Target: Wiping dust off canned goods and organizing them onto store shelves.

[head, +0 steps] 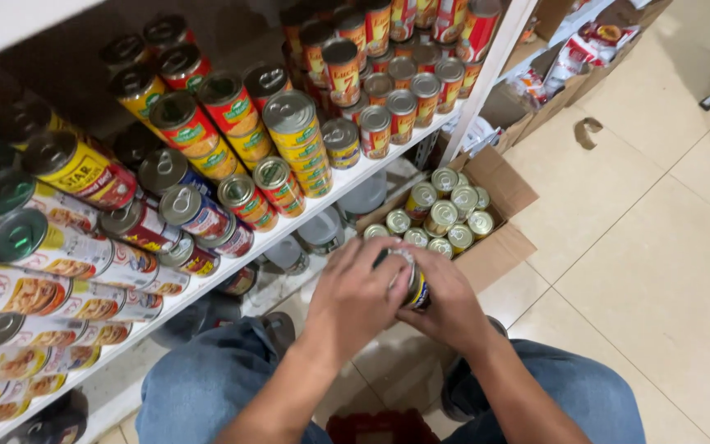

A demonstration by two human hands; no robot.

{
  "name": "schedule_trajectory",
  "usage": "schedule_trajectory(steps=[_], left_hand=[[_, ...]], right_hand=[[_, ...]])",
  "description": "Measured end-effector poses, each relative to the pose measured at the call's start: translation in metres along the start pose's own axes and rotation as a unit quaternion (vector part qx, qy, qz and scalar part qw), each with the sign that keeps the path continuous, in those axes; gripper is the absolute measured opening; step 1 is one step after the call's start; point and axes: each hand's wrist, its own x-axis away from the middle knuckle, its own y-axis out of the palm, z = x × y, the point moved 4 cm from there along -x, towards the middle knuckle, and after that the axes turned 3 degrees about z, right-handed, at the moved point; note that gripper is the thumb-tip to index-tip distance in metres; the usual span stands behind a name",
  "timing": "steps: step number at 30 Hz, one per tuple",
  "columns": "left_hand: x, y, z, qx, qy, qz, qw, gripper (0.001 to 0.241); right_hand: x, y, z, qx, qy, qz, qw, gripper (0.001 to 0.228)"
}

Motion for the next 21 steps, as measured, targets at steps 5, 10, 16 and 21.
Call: schedule_trajectory(steps=[5, 10, 16, 21], left_hand=[[-0.001, -0.008, 0.015, 0.116, -0.034, -0.099, 0.988, 0.006], [0.014, 0.011, -0.019, 0.096, -0.032, -0.051, 0.994, 0.010], [0.016, 0.012, -0.011, 0.096, -0.157, 0.054, 0.981, 0.025], [0.028, 0.034, 0.015, 0.154, -0.089, 0.023, 0.984, 0.023]], right_hand=[[0.004, -0.003, 0.004, -0.034, 0.105, -0.049, 0.993, 0.071], [0.016, -0.005, 0.032, -0.013, 0.141, 0.023, 0.990, 0.088], [0.015, -0.004, 0.052, -0.464, 0.518, 0.255, 0.671, 0.041], [0.045, 0.018, 0.084, -0.574, 0.604, 0.260, 0.488, 0.062]])
